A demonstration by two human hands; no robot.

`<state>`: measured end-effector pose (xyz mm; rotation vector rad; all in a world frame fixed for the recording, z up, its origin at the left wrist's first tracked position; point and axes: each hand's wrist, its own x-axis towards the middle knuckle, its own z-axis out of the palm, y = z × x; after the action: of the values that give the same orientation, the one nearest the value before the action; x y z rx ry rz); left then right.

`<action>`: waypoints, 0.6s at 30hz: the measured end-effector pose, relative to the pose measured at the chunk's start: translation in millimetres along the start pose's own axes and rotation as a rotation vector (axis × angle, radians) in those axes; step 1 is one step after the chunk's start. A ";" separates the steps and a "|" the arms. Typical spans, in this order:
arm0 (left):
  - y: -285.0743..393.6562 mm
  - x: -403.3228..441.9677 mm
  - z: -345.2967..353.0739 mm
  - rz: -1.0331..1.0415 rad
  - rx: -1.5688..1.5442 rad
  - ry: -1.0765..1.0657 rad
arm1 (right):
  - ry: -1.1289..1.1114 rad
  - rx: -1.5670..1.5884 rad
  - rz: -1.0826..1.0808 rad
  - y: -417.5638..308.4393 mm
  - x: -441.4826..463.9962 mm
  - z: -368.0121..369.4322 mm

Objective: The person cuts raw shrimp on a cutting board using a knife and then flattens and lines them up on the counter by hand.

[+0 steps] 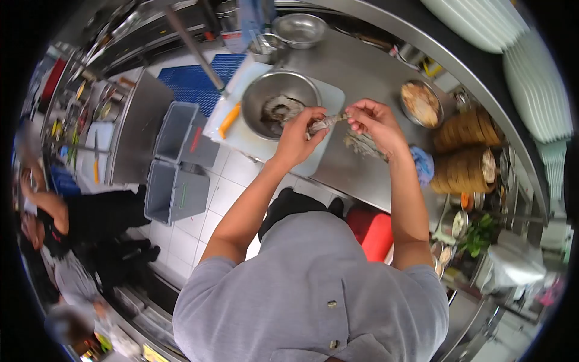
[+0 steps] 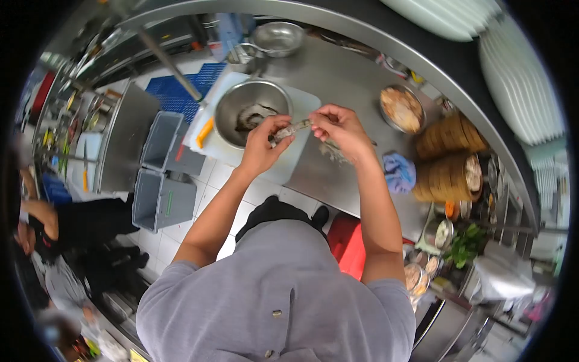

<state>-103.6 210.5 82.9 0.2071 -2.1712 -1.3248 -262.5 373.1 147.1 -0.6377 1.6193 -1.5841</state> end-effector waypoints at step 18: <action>-111.0 -57.4 159.6 0.217 0.204 -0.705 | 0.489 -1.208 -0.231 252.7 -132.4 -72.8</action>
<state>-162.5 301.3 -88.5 -0.4798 -2.8065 -1.1556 -203.6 547.7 -82.5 -1.1021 2.9509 -0.7514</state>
